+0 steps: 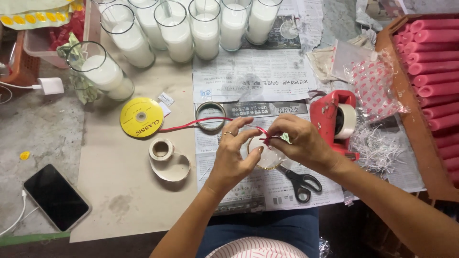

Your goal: Wrapping glass jars in plastic film, securing with tape, and decorating with gold rings and red ribbons.

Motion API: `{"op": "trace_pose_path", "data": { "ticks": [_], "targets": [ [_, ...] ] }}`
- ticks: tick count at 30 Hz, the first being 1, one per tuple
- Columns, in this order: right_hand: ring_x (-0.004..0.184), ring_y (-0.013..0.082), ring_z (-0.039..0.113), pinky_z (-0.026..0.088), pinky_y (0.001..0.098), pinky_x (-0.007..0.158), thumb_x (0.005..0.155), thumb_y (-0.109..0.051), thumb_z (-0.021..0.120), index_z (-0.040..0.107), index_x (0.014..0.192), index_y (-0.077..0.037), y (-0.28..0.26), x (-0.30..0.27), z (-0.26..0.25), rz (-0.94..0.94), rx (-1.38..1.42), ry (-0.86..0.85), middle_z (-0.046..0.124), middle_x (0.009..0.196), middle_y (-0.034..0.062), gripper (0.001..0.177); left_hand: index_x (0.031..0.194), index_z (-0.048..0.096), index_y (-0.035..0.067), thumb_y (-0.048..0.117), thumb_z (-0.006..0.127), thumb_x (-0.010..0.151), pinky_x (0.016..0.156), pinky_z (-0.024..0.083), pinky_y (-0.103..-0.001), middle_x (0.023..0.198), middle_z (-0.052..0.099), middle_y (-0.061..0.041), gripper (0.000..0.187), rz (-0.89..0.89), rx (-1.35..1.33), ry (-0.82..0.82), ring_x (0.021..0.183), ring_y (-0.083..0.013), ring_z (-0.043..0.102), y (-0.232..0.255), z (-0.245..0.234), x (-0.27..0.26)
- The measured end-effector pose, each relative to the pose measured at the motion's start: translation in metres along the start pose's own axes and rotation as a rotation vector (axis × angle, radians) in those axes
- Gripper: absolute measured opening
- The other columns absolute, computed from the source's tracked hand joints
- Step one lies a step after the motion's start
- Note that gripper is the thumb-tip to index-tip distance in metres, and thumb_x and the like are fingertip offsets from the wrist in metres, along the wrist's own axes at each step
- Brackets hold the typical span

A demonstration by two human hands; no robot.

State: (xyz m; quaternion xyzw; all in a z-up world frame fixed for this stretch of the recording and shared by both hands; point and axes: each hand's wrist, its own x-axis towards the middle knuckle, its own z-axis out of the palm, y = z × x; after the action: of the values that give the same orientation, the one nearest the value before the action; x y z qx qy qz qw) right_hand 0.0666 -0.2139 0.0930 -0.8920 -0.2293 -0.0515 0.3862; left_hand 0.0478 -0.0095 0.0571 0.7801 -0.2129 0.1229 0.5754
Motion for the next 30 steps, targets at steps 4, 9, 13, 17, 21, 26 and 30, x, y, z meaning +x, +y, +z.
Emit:
{"op": "trace_pose_path", "data": {
  "ticks": [4,9,13,17,21,26,30],
  "targets": [
    [0.075,0.0134,0.065,0.054,0.0269,0.060,0.081,-0.009,0.084,0.077,0.091,-0.017,-0.002,-0.004,-0.001,0.030,0.018,0.042,0.069,0.088,-0.0013,0.015,0.111,0.075,0.016,0.021,0.081,0.084,0.115,0.036,-0.054,0.140,0.059,-0.013,0.028,-0.054,-0.189,-0.106,0.138,-0.0409,0.050,-0.013,0.003,0.004],
    [0.075,0.0146,0.062,0.052,0.0269,0.059,0.080,-0.008,0.084,0.078,0.091,-0.015,-0.004,-0.001,-0.005,0.084,0.078,0.018,0.069,0.091,0.0017,0.014,0.104,0.078,0.021,0.024,0.080,0.088,0.116,0.037,-0.048,0.140,0.061,-0.008,0.017,-0.113,-0.245,-0.136,0.139,-0.0331,0.051,-0.021,0.002,0.009],
    [0.074,0.0154,0.062,0.053,0.0278,0.060,0.081,-0.009,0.081,0.080,0.087,-0.013,-0.009,0.009,-0.012,0.220,0.186,-0.099,0.073,0.095,0.0074,0.007,0.087,0.078,0.014,0.013,0.083,0.084,0.113,0.040,-0.046,0.126,0.066,-0.006,0.005,0.003,-0.039,-0.025,0.133,-0.0321,0.053,-0.008,0.002,0.010],
    [0.077,0.0145,0.068,0.056,0.0266,0.061,0.083,-0.014,0.082,0.082,0.091,-0.010,0.014,0.014,0.002,0.379,0.354,-0.126,0.075,0.089,0.0090,0.009,0.080,0.075,0.012,0.010,0.081,0.083,0.108,0.044,-0.045,0.114,0.064,-0.005,0.008,0.211,0.259,0.047,0.127,-0.0323,0.053,-0.005,0.006,0.010],
    [0.066,0.0101,0.064,0.054,0.0233,0.053,0.085,-0.015,0.082,0.081,0.095,-0.008,0.018,0.016,0.014,0.449,0.405,-0.114,0.074,0.085,0.0080,0.013,0.077,0.073,0.014,0.010,0.079,0.083,0.101,0.046,-0.043,0.106,0.062,-0.001,0.010,0.267,0.338,0.065,0.121,-0.0294,0.056,-0.020,0.014,0.005],
    [0.069,0.0121,0.067,0.053,0.0258,0.062,0.085,-0.008,0.073,0.080,0.093,-0.007,0.012,0.018,0.022,0.322,0.243,0.059,0.075,0.073,0.0075,0.010,0.077,0.070,0.017,0.012,0.076,0.085,0.090,0.050,-0.036,0.095,0.059,0.004,0.011,0.289,0.383,0.054,0.112,-0.0234,0.058,-0.023,0.024,-0.001],
    [0.069,0.0118,0.069,0.054,0.0250,0.063,0.085,-0.006,0.073,0.080,0.092,-0.008,0.007,0.017,0.029,0.255,0.188,0.118,0.075,0.070,0.0067,0.010,0.076,0.068,0.018,0.013,0.075,0.085,0.088,0.050,-0.034,0.094,0.059,0.005,0.012,0.290,0.384,0.058,0.112,-0.0219,0.059,-0.024,0.026,-0.001]
  ]
}}
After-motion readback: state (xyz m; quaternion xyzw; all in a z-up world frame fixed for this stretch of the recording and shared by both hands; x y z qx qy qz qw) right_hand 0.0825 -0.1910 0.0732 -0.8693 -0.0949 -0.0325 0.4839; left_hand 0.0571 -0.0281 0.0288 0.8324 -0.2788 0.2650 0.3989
